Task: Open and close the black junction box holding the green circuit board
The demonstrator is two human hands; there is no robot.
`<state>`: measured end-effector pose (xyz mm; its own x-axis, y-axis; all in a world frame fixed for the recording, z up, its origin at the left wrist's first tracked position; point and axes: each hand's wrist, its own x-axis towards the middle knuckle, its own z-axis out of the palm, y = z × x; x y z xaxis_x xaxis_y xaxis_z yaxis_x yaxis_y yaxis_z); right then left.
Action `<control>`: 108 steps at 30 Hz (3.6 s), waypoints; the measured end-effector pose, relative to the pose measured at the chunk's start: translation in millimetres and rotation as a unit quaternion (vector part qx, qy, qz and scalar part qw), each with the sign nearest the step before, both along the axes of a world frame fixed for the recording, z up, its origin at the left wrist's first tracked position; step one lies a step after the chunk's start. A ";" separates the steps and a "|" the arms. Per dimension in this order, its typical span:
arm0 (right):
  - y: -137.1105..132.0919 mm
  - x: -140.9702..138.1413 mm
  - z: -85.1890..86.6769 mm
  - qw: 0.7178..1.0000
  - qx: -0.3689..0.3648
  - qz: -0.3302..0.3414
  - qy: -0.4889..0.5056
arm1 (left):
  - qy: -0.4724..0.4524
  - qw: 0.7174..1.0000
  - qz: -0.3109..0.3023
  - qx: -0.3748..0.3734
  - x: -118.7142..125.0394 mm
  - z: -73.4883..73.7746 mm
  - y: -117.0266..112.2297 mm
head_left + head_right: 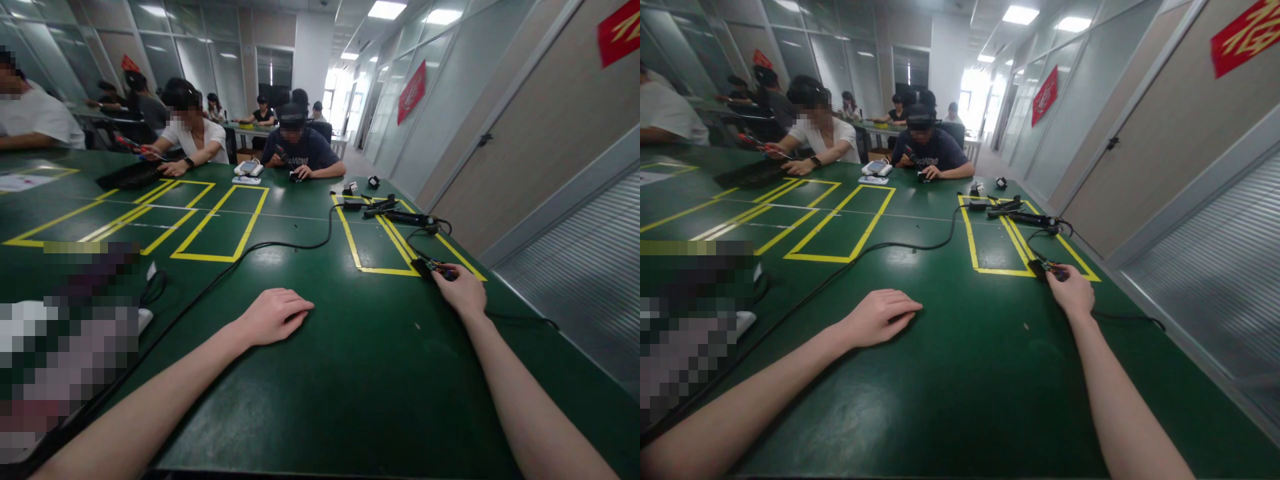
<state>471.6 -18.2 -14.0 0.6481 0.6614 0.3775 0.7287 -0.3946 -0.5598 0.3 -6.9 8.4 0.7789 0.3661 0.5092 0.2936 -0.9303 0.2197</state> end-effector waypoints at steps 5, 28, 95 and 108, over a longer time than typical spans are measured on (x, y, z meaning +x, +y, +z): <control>4.6 -25.4 7.3 0.998 -0.041 0.022 -0.031 | 0.003 1.000 0.005 -0.011 0.2 -0.8 0.1; -64.6 -207.9 35.9 0.721 -0.016 0.684 -0.105 | 0.011 0.995 -0.069 -0.070 9.8 4.5 -10.8; -33.2 -167.2 22.0 0.831 -0.125 0.534 -0.095 | 0.122 0.978 0.148 -0.082 -15.4 7.0 19.7; -41.4 -174.9 25.5 0.821 -0.053 0.565 -0.068 | 0.092 0.983 0.098 -0.129 -4.1 10.1 0.6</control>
<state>296.7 -59.6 11.5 -0.4445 0.8452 0.2969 0.7158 0.5344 -0.4496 -3.8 -6.3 18.5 0.7514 0.6158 0.2372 0.5179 -0.7730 0.3664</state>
